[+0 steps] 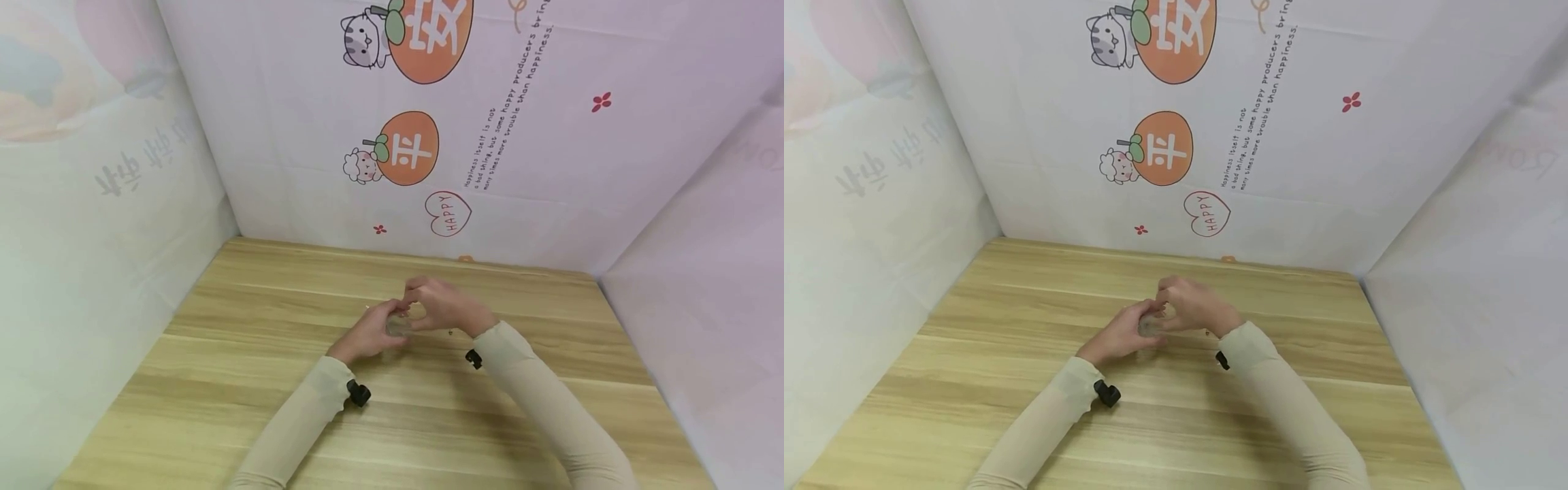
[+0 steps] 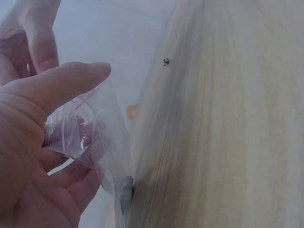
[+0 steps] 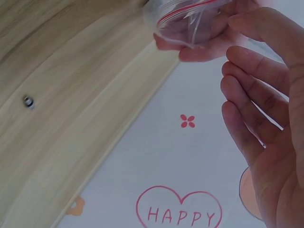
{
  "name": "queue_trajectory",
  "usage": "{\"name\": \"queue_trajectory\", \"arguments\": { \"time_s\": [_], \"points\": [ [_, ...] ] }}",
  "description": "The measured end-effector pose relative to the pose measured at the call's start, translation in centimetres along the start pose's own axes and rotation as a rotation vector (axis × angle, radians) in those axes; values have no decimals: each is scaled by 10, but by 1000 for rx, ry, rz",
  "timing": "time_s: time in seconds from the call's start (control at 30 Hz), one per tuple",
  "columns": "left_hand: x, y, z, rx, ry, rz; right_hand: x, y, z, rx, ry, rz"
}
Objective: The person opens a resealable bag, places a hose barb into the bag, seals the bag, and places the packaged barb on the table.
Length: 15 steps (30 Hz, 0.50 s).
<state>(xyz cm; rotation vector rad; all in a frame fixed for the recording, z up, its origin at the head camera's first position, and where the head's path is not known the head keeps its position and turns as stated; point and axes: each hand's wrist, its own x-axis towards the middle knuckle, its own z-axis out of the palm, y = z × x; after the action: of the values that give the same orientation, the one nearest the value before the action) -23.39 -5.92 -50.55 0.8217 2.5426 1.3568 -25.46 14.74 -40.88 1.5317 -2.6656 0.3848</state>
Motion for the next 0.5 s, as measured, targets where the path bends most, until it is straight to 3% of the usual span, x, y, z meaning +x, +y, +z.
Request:
{"name": "queue_trajectory", "arguments": {
  "time_s": [0.2,0.5],
  "points": [
    [0,2,0,14,-24,-41,-23,6,-4,-76,-55,87],
    [-1,3,1,-11,-22,-18,-57,22,4,-90,-67,138]
  ]
}}
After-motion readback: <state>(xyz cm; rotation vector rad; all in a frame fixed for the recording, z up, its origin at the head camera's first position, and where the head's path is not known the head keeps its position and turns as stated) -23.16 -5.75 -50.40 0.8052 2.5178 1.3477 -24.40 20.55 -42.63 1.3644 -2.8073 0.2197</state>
